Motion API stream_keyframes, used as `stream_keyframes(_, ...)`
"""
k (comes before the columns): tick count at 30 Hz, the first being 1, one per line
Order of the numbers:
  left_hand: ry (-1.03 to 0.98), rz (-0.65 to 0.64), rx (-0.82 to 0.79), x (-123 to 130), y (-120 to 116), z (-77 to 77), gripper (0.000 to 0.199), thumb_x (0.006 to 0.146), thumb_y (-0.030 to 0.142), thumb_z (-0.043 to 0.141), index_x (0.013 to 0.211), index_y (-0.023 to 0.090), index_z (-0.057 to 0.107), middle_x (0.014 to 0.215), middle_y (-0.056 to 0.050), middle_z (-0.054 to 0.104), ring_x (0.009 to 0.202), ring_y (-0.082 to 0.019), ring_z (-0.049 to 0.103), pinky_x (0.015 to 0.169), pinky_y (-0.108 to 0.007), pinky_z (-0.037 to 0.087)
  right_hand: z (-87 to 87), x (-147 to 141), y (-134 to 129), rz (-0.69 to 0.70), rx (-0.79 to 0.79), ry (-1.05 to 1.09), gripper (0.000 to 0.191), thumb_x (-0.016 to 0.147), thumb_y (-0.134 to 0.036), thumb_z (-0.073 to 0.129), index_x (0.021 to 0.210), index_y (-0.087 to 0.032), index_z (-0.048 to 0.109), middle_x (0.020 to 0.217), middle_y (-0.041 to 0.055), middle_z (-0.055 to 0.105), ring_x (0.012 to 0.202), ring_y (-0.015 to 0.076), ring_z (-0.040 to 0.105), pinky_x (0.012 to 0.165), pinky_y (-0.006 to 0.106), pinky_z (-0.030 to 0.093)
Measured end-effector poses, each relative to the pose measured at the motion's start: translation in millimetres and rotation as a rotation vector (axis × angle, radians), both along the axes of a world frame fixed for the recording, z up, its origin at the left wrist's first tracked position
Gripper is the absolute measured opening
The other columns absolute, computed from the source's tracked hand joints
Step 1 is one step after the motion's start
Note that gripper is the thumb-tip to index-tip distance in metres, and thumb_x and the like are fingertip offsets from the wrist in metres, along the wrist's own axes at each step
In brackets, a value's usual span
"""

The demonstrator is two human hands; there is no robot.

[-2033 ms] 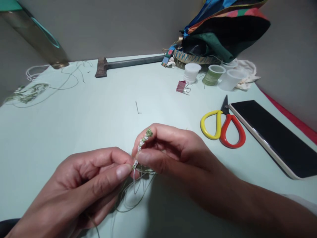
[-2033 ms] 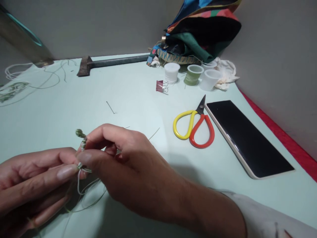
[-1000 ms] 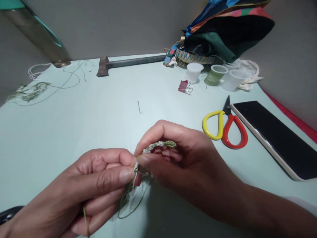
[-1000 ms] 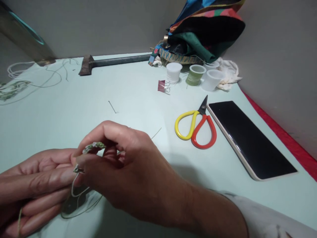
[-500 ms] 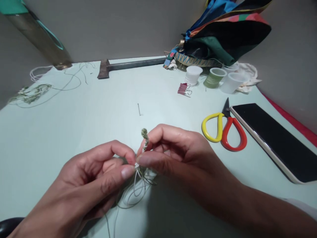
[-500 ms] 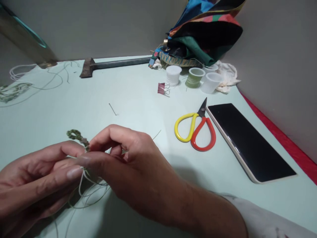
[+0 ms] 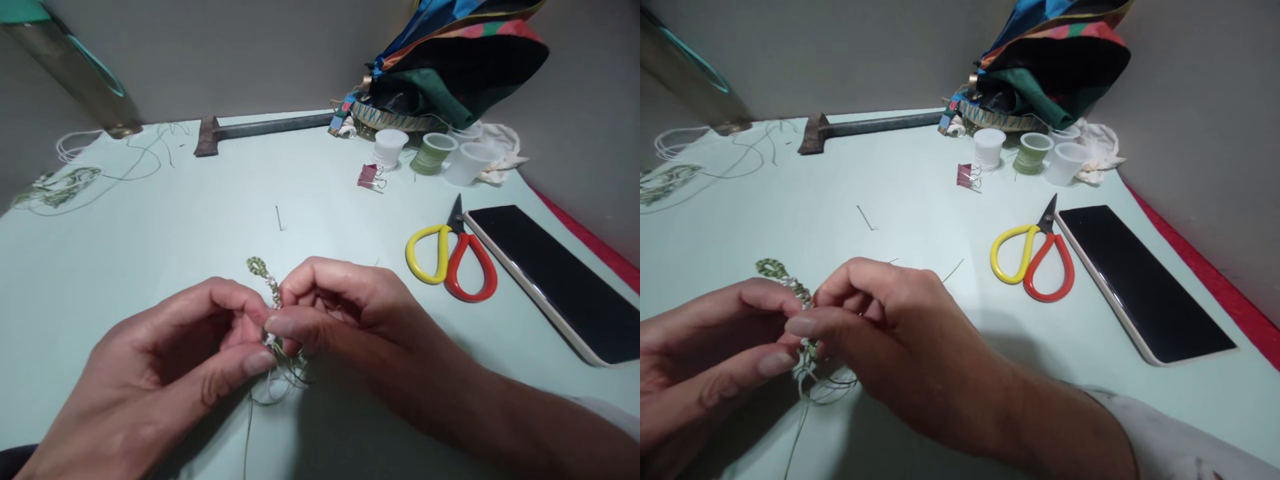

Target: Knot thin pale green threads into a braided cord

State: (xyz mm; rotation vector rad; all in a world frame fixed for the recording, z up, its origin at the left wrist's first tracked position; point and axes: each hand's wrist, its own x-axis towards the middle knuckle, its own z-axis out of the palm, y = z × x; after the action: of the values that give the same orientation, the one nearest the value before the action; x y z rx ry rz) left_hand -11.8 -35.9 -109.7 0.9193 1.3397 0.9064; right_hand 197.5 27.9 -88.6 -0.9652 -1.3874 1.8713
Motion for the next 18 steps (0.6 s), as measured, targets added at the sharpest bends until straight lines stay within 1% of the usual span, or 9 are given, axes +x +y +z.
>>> stream_keyframes(2, 0.117, -0.018, 0.061, 3.6, -1.0, 0.1, 0.022, 0.074, 0.030, 0.086, 0.091, 0.043, 0.079, 0.081, 0.005, 0.075, 0.069, -0.020, 0.068, 0.056, -0.021, 0.059, 0.1, -2.6, -1.2, -0.003, 0.011, -0.014, 0.026, 0.085, -0.008, 0.072, 0.065, -0.019, 0.061, 0.055, -0.0077, 0.053, 0.052, 0.0078, 0.046, 0.050, 0.020, 0.039)
stream_keyframes(3, 0.159, -0.022, 0.090, 5.8, -0.8, 1.1, 0.018, 0.075, 0.032, 0.085, 0.088, 0.042, 0.079, 0.080, 0.004, 0.075, 0.068, -0.021, 0.069, 0.055, -0.022, 0.060, 0.1, -3.1, -2.2, -0.002, 0.019, -0.012, 0.025, 0.085, -0.008, 0.073, 0.065, -0.019, 0.061, 0.056, -0.0075, 0.054, 0.052, 0.0077, 0.047, 0.050, 0.020, 0.039)
stream_keyframes(5, 0.202, -0.004, 0.119, 9.8, 0.6, 4.7, 0.012, 0.074, 0.033, 0.085, 0.083, 0.039, 0.080, 0.079, 0.003, 0.076, 0.070, -0.022, 0.070, 0.057, -0.023, 0.061, 0.1, -2.6, -4.2, 0.016, 0.038, 0.002, 0.023, 0.085, -0.011, 0.074, 0.068, -0.019, 0.061, 0.058, -0.0069, 0.056, 0.053, 0.0077, 0.048, 0.049, 0.020, 0.039)
stream_keyframes(7, 0.211, 0.031, 0.112, 12.3, 3.0, 8.3, 0.011, 0.072, 0.035, 0.089, 0.079, 0.035, 0.080, 0.080, 0.002, 0.075, 0.075, -0.022, 0.071, 0.064, -0.023, 0.062, -0.3, -0.1, -5.3, 0.009, 0.084, 0.021, 0.017, 0.087, -0.016, 0.072, 0.073, -0.020, 0.063, 0.061, -0.0064, 0.059, 0.054, 0.0081, 0.050, 0.050, 0.020, 0.039)
stream_keyframes(10, 0.134, 0.028, 0.108, 13.7, 8.5, 9.6, 0.019, 0.070, 0.046, 0.092, 0.077, 0.033, 0.081, 0.079, 0.001, 0.074, 0.078, -0.021, 0.071, 0.068, -0.020, 0.062, -2.2, 5.1, -4.5, -0.044, 0.189, -0.015, 0.015, 0.092, -0.016, 0.064, 0.078, -0.020, 0.064, 0.061, -0.0069, 0.057, 0.054, 0.0080, 0.049, 0.049, 0.020, 0.037)
stream_keyframes(12, 0.071, 0.041, 0.129, 14.0, 12.1, 7.9, 0.020, 0.071, 0.048, 0.092, 0.075, 0.032, 0.081, 0.078, 0.001, 0.075, 0.072, -0.017, 0.068, 0.063, -0.017, 0.060, -3.9, 7.8, -3.5, -0.022, 0.231, -0.075, 0.013, 0.093, -0.015, 0.062, 0.083, -0.022, 0.065, 0.060, -0.0080, 0.053, 0.052, 0.0076, 0.045, 0.046, 0.020, 0.034)
stream_keyframes(14, 0.007, 0.068, 0.127, 14.7, 14.3, 6.4, 0.019, 0.072, 0.046, 0.093, 0.078, 0.032, 0.083, 0.082, 0.001, 0.076, 0.076, -0.018, 0.070, 0.068, -0.018, 0.060, -4.5, 8.7, -3.2, 0.054, 0.213, -0.147, 0.008, 0.093, -0.018, 0.064, 0.089, -0.023, 0.067, 0.058, -0.0089, 0.048, 0.050, 0.0075, 0.041, 0.045, 0.020, 0.030)
stream_keyframes(16, -0.047, 0.059, 0.116, 15.7, 14.7, 6.3, 0.017, 0.073, 0.044, 0.093, 0.078, 0.031, 0.083, 0.084, 0.001, 0.076, 0.081, -0.020, 0.071, 0.072, -0.021, 0.061, -3.3, 7.8, -4.1, 0.121, 0.147, -0.213, 0.003, 0.090, -0.023, 0.071, 0.090, -0.024, 0.069, 0.057, -0.0091, 0.043, 0.052, 0.0078, 0.037, 0.045, 0.020, 0.028)
stream_keyframes(18, -0.087, 0.041, 0.097, 16.6, 14.0, 7.4, 0.015, 0.075, 0.043, 0.091, 0.078, 0.031, 0.083, 0.085, 0.001, 0.075, 0.084, -0.020, 0.071, 0.074, -0.023, 0.061, -0.8, 5.9, -5.6, 0.152, 0.060, -0.214, 0.008, 0.086, -0.026, 0.076, 0.087, -0.023, 0.069, 0.058, -0.0088, 0.042, 0.053, 0.0081, 0.036, 0.047, 0.020, 0.028)
